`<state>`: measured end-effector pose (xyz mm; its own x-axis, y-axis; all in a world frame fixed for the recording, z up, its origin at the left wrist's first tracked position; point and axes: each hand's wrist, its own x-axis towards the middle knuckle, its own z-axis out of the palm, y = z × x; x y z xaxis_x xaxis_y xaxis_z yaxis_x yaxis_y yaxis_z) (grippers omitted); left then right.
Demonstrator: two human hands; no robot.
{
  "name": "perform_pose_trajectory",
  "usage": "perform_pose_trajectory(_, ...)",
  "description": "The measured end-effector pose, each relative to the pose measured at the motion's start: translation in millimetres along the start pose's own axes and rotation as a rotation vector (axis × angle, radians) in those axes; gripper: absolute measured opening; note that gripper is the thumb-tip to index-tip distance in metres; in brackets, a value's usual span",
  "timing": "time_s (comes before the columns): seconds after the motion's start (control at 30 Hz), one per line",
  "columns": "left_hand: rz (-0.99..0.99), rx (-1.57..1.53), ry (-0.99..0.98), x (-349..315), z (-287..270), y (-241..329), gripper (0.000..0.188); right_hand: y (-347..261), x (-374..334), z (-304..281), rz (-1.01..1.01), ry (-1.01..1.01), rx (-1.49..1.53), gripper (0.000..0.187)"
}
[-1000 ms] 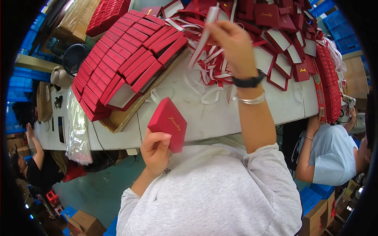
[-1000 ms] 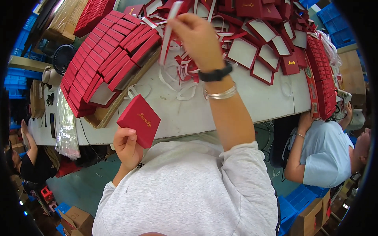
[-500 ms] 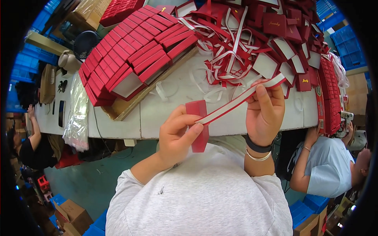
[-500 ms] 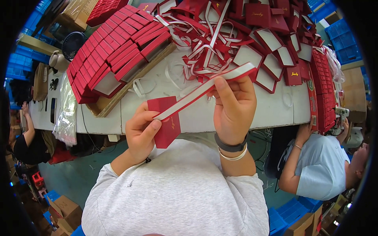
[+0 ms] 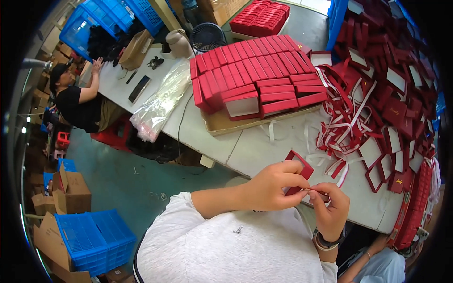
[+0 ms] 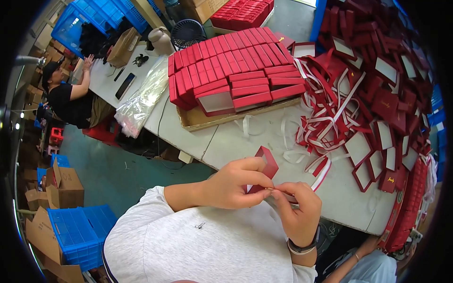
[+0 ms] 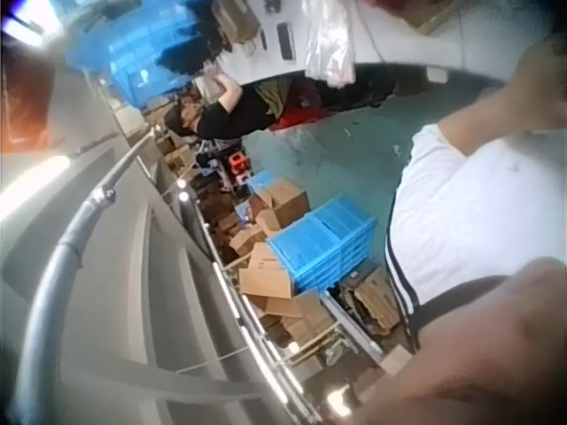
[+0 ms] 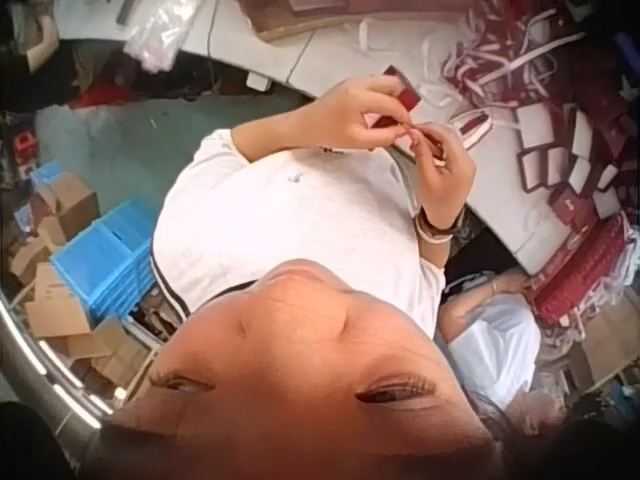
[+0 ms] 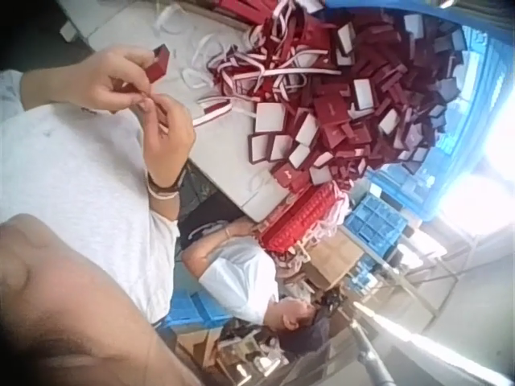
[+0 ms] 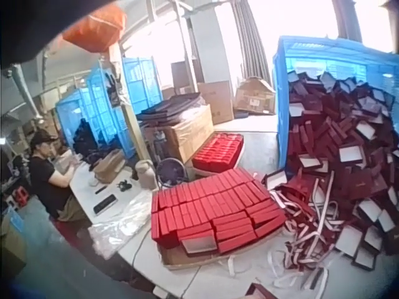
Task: Packaging red jewelry boxes by attaching ribbons and stacking them on a workbench.
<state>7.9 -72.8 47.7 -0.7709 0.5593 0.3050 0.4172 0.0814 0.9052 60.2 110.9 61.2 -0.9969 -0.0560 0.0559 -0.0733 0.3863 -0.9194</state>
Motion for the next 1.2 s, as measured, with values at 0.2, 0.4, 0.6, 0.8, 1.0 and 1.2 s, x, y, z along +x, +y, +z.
perform_pose_trajectory(0.2,-0.107,-0.101,0.092,-5,2,-3,0.013,-2,2,12,0.058,0.113,0.232,0.008)
perform_pose_trajectory(0.4,-0.112,-0.145,0.13,-4,4,-5,0.014,3,1,17,0.069,0.146,0.355,0.011)
perform_pose_trajectory(0.6,-0.099,-0.11,0.196,-4,7,-7,0.013,0,9,24,-0.328,0.426,-0.217,0.016)
perform_pose_trajectory(0.8,-0.071,-0.001,0.283,-8,9,-9,0.012,-17,12,14,-0.603,0.214,-0.726,0.021)
perform_pose_trajectory(1.0,-0.028,0.111,0.285,-4,11,-8,0.013,-26,19,10,-0.722,0.112,-1.019,0.02)
perform_pose_trajectory(1.2,0.061,0.246,0.328,-3,17,-12,0.014,-25,21,10,-0.714,0.056,-1.061,0.02)
